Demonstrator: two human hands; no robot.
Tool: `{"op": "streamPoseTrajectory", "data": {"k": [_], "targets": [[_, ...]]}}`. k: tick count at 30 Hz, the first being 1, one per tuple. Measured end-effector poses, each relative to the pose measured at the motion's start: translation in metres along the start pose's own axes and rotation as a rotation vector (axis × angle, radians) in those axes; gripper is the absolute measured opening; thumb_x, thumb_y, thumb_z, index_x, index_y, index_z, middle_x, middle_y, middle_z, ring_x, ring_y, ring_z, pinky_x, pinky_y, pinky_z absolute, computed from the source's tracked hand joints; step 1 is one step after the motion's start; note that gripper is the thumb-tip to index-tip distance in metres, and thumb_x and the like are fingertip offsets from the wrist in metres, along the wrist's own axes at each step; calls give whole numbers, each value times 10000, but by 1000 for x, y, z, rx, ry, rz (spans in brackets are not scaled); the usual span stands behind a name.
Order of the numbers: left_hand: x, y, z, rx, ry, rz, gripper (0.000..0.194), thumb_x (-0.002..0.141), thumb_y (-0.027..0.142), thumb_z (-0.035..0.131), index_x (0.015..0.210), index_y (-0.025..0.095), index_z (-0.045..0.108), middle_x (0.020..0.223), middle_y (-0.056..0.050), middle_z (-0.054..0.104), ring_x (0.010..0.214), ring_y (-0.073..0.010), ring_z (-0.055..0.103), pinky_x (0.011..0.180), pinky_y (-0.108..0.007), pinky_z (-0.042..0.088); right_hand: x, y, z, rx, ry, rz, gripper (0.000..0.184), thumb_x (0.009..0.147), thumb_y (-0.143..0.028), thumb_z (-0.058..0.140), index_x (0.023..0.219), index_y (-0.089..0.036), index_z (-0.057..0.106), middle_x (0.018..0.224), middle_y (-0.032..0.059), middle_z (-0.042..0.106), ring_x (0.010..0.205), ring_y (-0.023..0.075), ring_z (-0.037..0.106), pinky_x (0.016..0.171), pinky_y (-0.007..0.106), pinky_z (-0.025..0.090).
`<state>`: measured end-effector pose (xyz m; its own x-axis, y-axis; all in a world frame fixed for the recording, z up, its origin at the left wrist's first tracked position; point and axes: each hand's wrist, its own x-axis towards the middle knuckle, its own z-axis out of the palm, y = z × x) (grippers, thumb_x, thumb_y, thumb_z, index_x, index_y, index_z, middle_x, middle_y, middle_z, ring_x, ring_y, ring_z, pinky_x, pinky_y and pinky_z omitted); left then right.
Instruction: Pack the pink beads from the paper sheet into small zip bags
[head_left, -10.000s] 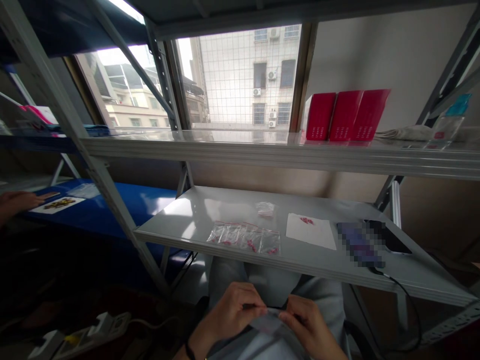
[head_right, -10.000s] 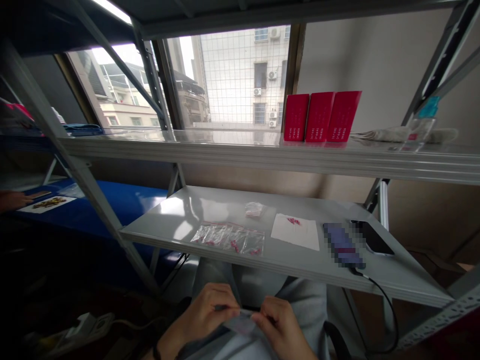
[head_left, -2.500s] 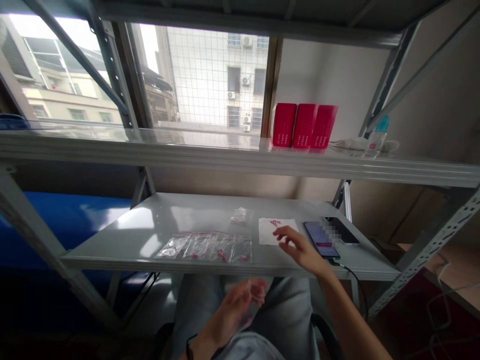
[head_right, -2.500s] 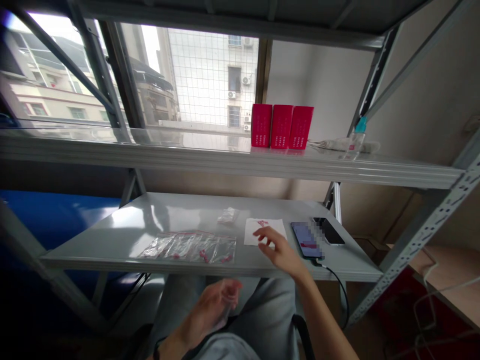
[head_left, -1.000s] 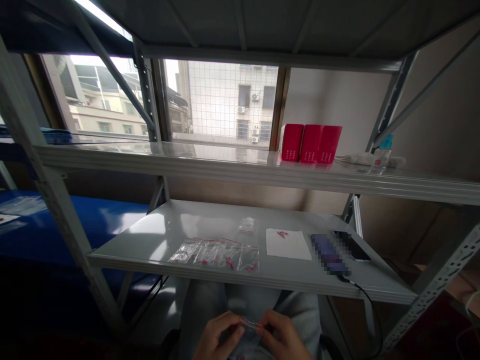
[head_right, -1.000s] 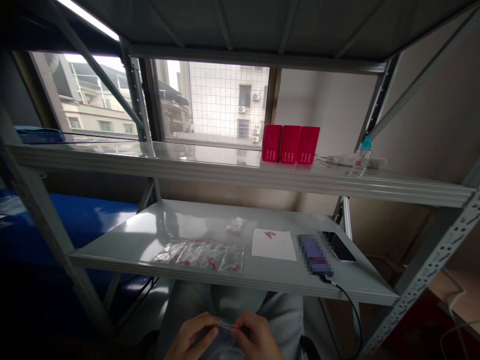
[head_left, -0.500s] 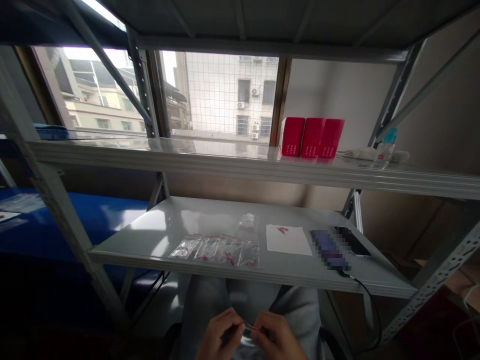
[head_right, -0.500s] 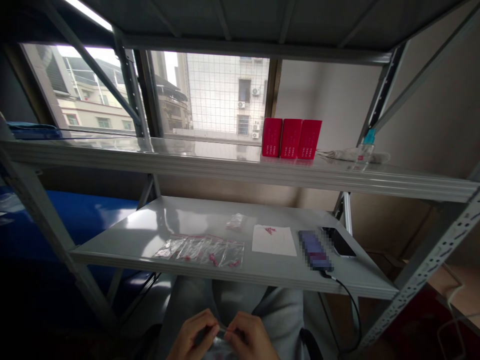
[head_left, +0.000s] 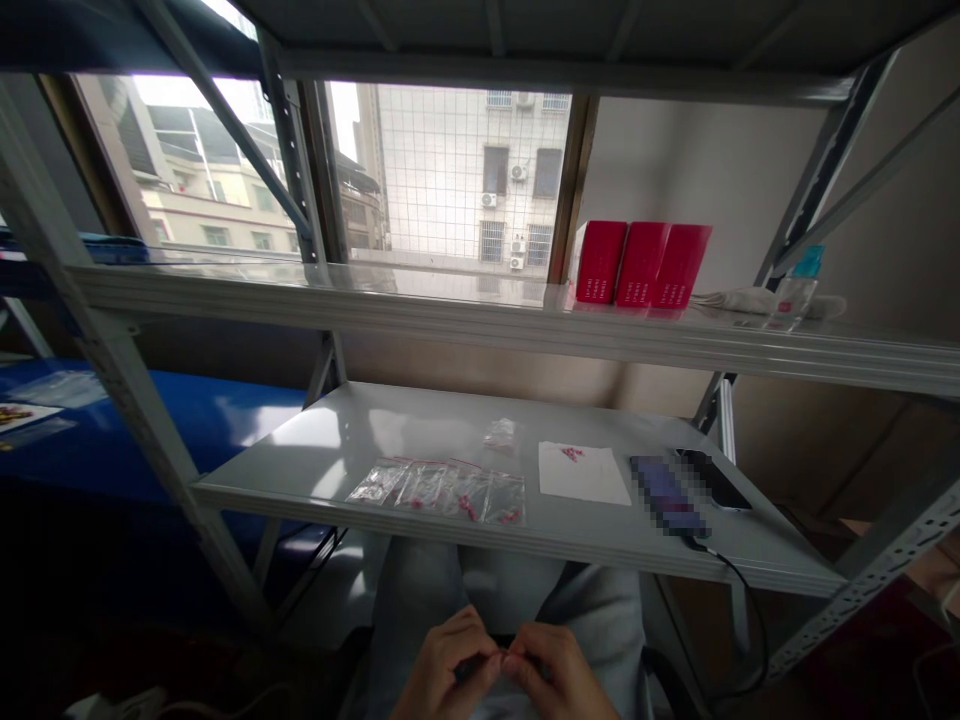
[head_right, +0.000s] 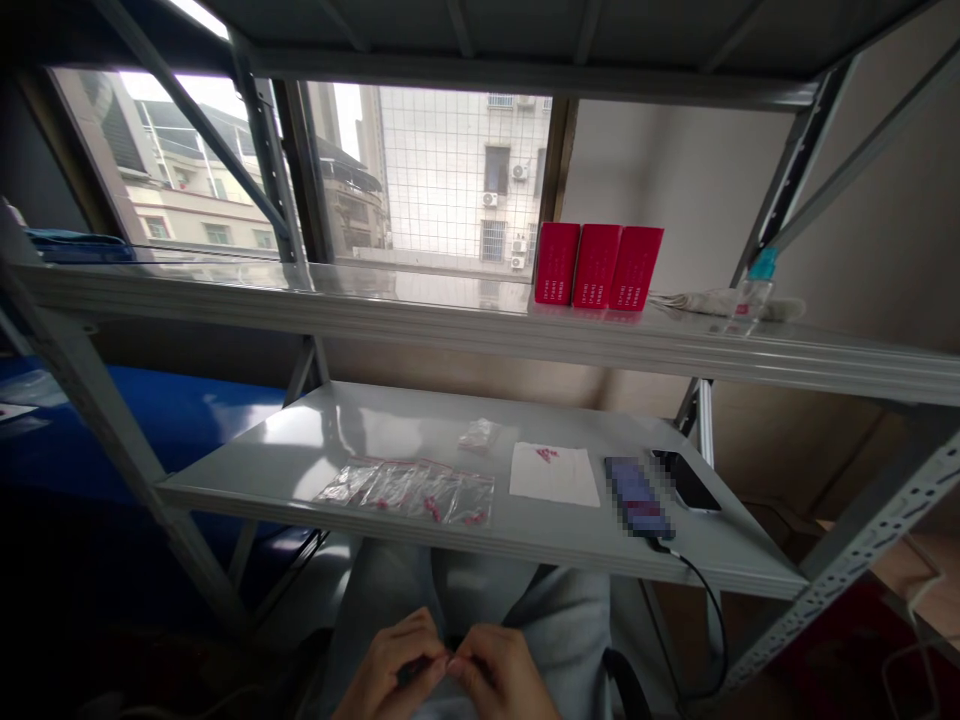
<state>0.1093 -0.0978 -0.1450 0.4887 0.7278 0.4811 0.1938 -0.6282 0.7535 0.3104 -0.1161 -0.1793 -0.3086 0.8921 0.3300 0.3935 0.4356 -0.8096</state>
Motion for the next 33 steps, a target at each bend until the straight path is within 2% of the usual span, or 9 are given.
{"op": "streamPoseTrajectory", "data": {"k": [8, 10, 13, 16, 19, 23, 28, 30, 33], "targets": [[21, 24, -22, -58, 37, -54, 425, 993, 449, 561, 657, 207, 660, 636, -28, 582, 679, -185, 562, 650, -293, 427, 4, -8, -17, -27, 168, 99, 642, 964, -670, 515, 565, -220, 292, 552, -51, 313, 534, 112, 315, 532, 271, 253], [37, 23, -51, -48, 144, -83, 422, 972, 463, 581, 653, 195, 647, 637, -19, 572, 648, -170, 542, 623, -276, 422, 2, 6, -31, 14, 277, 147, 651, 955, -704, 482, 572, -232, 249, 557, -51, 278, 531, 116, 282, 525, 282, 246], [73, 8, -119, 71, 299, -181, 378, 924, 501, 606, 733, 180, 665, 678, -10, 596, 670, -170, 541, 615, -257, 422, 0, 33, -53, 81, 402, 270, 642, 913, -749, 503, 585, -244, 281, 579, -48, 276, 549, 131, 290, 528, 286, 280], [114, -22, -182, 326, 247, -267, 392, 897, 532, 552, 818, 174, 692, 734, -15, 652, 720, -188, 566, 663, -265, 439, -2, 47, -59, 142, 341, 350, 621, 897, -781, 499, 610, -238, 404, 575, -52, 304, 550, 137, 311, 520, 281, 292], [142, -55, -211, 585, 85, -379, 395, 879, 493, 488, 812, 173, 710, 703, -17, 677, 686, -200, 590, 624, -266, 415, -1, 43, -52, 191, 148, 341, 600, 930, -756, 476, 673, -213, 497, 597, -48, 384, 570, 133, 358, 546, 268, 316], [146, -78, -216, 720, -17, -385, 346, 880, 406, 485, 795, 179, 733, 705, -29, 711, 694, -217, 637, 634, -275, 414, -1, 26, -44, 228, 0, 303, 499, 982, -638, 490, 767, -195, 568, 666, -35, 483, 628, 136, 439, 592, 255, 346], [154, -81, -217, 913, -25, -317, 279, 886, 297, 518, 943, 155, 750, 947, -119, 753, 917, -288, 674, 823, -343, 477, -1, 23, -47, 229, -18, 321, 367, 990, -501, 516, 821, -192, 620, 654, -36, 522, 625, 143, 487, 588, 253, 351], [174, -81, -205, 953, -44, -251, 306, 932, 284, 498, 1059, 155, 744, 1057, -136, 739, 1005, -291, 665, 905, -363, 477, -1, 26, -47, 219, -31, 322, 317, 986, -448, 520, 842, -191, 639, 666, -33, 545, 631, 146, 508, 592, 252, 360], [216, -83, -163, 945, -167, -121, 282, 977, 303, 521, 1101, 197, 752, 1099, -101, 737, 1058, -256, 659, 961, -329, 470, -1, 28, -46, 191, -52, 306, 277, 980, -398, 517, 877, -189, 665, 680, -26, 578, 633, 146, 526, 591, 246, 371]]}}
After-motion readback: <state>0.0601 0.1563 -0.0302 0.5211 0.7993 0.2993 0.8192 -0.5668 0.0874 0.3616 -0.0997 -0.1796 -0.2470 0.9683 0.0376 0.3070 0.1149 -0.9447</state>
